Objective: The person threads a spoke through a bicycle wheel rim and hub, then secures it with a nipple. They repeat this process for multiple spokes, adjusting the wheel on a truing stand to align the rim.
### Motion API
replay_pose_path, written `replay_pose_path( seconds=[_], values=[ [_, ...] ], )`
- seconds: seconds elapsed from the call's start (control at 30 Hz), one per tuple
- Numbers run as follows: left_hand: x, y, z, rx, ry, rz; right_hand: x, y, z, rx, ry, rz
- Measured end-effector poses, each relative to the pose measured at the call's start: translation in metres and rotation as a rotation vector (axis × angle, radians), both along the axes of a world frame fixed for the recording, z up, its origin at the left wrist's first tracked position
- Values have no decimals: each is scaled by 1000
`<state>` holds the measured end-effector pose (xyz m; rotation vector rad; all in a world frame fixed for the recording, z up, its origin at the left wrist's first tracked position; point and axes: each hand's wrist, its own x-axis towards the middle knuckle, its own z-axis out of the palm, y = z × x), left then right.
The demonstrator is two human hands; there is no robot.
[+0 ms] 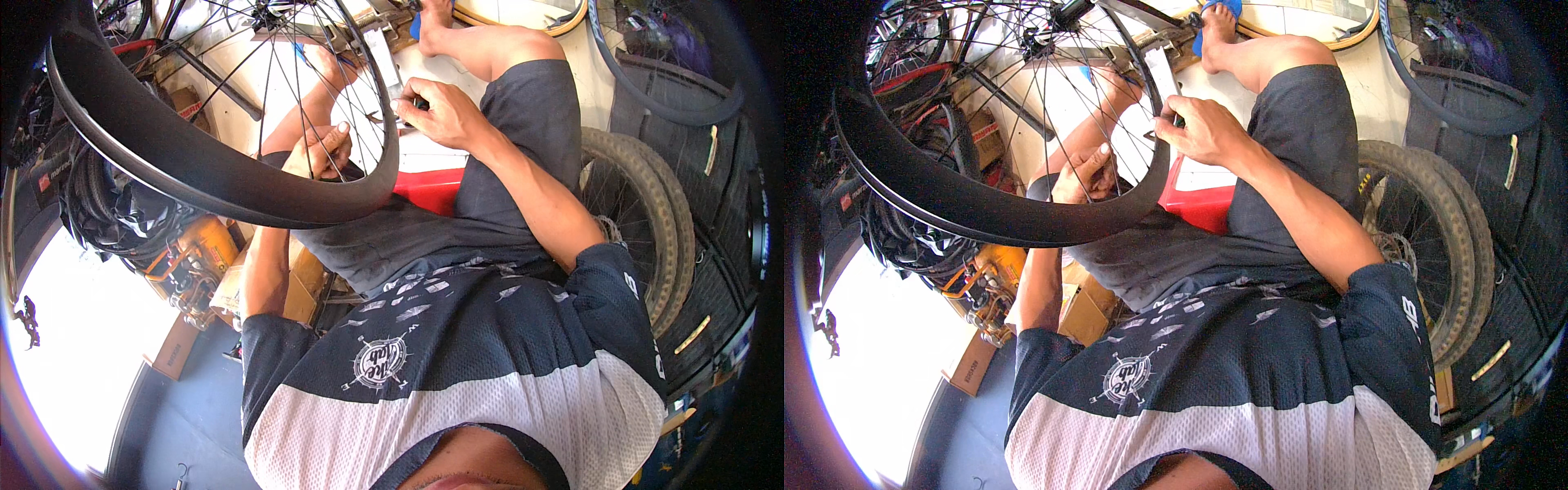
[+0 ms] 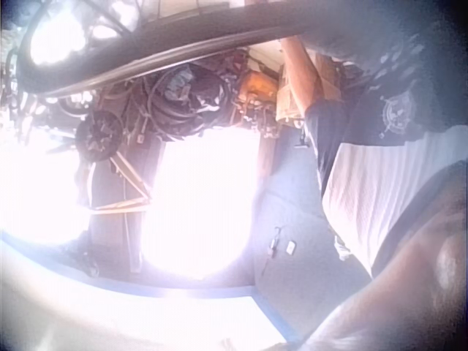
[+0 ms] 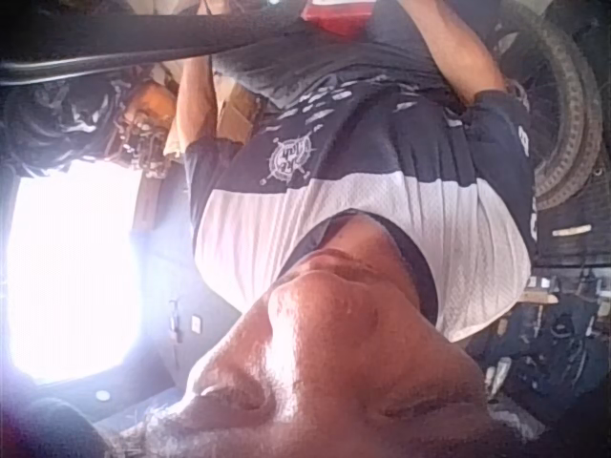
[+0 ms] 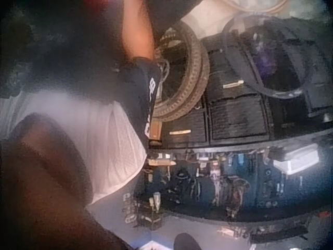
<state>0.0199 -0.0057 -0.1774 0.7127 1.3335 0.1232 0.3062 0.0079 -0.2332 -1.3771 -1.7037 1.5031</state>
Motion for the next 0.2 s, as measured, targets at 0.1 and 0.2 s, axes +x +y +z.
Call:
replay_pose_path(
  seconds=[0.1, 0.2],
  values=[
    [11, -2, -6, 216, 51, -198, -1, 0, -2, -4, -10, 3],
    [25, -6, -10, 278, -27, -260, -1, -1, -4, -20, 1, 10]
  ],
)
